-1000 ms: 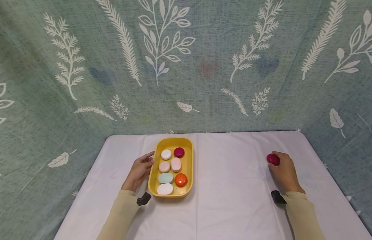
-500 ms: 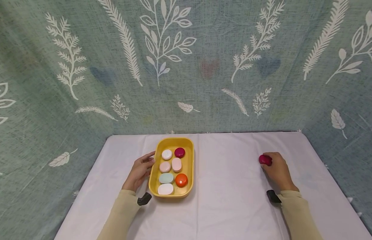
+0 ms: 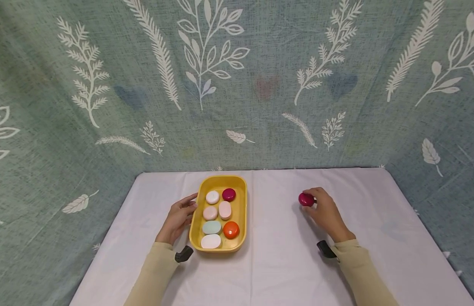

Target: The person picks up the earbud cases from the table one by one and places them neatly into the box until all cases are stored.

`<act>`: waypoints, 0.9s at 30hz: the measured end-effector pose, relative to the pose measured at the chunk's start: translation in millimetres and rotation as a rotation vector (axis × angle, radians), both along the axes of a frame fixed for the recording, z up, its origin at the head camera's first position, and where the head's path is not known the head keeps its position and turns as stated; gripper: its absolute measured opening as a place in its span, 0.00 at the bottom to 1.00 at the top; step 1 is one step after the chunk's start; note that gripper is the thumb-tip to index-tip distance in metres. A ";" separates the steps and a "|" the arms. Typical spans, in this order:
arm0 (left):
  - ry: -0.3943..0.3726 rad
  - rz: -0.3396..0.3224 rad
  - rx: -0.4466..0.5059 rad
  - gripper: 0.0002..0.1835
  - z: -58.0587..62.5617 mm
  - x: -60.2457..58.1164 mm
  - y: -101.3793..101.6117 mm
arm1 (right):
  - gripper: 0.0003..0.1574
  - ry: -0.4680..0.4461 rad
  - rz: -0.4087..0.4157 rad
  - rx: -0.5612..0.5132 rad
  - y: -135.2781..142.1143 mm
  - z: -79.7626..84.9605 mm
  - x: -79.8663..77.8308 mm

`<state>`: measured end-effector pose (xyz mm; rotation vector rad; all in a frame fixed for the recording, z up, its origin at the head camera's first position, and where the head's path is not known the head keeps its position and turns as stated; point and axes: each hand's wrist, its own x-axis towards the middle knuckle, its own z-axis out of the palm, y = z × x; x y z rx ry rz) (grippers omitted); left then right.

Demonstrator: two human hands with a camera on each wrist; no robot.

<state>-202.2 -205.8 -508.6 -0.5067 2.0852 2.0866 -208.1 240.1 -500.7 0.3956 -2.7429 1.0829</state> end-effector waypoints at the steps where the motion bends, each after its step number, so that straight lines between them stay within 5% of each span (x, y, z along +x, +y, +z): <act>1: 0.001 0.000 0.001 0.24 0.2 0.1 0.1 | 0.30 0.007 0.014 -0.003 -5.3 2.2 -0.2; 27: -0.013 0.008 -0.011 0.24 -1.7 -3.3 0.1 | 0.29 0.078 0.375 -0.131 -104.3 34.3 3.4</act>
